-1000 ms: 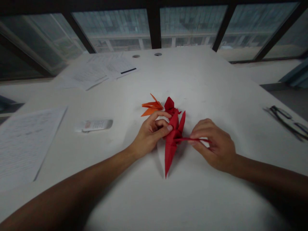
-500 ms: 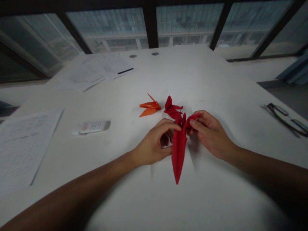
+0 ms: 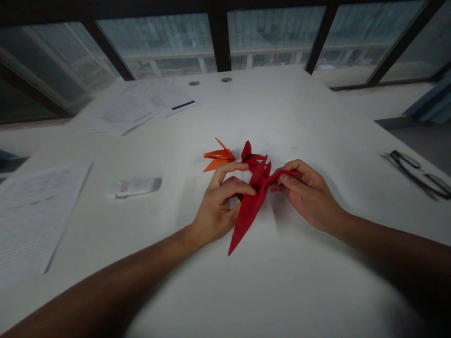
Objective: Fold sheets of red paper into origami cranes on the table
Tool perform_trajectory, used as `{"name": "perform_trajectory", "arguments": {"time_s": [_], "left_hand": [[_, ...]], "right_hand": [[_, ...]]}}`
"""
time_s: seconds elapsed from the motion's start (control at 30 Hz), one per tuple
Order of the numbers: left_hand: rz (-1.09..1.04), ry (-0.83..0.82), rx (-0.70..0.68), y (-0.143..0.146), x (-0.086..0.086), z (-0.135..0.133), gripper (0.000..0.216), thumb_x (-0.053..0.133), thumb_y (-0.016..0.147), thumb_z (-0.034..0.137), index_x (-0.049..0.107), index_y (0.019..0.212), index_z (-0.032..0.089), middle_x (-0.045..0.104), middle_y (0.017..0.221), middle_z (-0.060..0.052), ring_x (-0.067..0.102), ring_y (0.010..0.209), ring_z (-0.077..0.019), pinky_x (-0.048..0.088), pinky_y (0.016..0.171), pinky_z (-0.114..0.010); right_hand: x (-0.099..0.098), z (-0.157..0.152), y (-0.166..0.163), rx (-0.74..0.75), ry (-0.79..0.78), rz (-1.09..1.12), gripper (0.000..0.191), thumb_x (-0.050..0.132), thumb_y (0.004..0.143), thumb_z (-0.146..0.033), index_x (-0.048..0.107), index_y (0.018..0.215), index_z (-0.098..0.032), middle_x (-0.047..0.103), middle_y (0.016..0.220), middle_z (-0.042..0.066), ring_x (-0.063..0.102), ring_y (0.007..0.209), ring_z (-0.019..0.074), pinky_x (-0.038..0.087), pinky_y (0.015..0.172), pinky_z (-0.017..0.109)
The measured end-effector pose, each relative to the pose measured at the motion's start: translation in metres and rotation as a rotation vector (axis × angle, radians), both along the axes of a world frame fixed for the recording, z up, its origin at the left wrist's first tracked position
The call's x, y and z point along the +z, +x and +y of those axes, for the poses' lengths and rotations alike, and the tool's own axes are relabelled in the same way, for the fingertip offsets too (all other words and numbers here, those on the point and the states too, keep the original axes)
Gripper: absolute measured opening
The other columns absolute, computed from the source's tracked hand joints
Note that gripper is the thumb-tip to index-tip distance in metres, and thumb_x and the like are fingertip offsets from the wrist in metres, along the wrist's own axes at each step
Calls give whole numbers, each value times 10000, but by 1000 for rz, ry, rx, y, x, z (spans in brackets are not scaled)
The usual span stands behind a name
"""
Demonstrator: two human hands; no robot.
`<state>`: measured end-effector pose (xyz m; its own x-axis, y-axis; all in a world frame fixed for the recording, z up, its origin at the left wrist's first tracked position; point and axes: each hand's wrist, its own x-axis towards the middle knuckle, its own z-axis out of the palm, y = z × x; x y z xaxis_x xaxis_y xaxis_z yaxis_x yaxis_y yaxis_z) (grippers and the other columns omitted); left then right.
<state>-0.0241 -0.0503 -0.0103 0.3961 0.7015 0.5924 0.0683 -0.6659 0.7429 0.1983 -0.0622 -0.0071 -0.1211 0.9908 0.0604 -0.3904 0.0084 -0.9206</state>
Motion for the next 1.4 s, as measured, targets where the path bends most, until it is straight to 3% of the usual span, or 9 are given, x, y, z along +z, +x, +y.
{"name": "perform_trajectory", "arguments": {"time_s": [0.1,0.23,0.43,0.73,0.97,1.23,1.4], "left_hand": [[43,94,-13,2,0,-1,206,768,868,131,700,1036,230,482,1397,-95,640,923,-137,601,875,-357],[165,230,-9,4,3,-6,304,728,860,126,656,1133,238,432,1427,-131,588,1084,-216,609,872,-384],[254,292,-79,3,4,-9,394,748,823,145,621,1190,207,416,1412,-165,582,1072,-232,611,792,-353],[312,338,-90,0,1,-10,422,745,855,178,615,1253,231,418,1414,-148,604,1039,-212,624,837,-361],[367,428,-99,-3,-5,-9,319,718,899,185,695,1205,272,436,1426,-115,597,1072,-206,620,817,-322],[302,294,-69,-3,-7,-8,207,730,905,178,676,1098,232,463,1382,-111,599,1037,-198,595,822,-330],[243,204,-57,-3,0,-5,215,676,911,102,619,1087,213,531,1320,-118,601,1089,-203,566,875,-325]], "right_hand": [[2,0,0,5,29,7,144,708,829,-146,604,825,-246,718,970,-2,661,897,180,510,872,375],[3,-1,1,-15,35,-1,151,681,802,-120,594,795,-243,720,1022,5,659,982,190,503,895,379],[4,-1,0,-26,-15,60,174,652,782,-78,604,789,-245,739,983,-5,671,979,188,499,878,364],[1,-3,-1,-28,-54,10,157,637,780,-116,580,815,-258,730,924,-24,676,906,184,516,870,378],[1,-3,-3,-22,-103,23,155,635,777,-121,573,818,-256,718,893,-26,670,876,182,533,817,360],[1,-2,-3,-21,-72,18,147,671,814,-150,571,827,-257,736,916,-21,680,899,179,538,874,376],[-3,-5,-3,94,-24,-12,202,739,875,-216,621,1028,-274,739,1016,-1,686,965,196,539,920,398]]}}
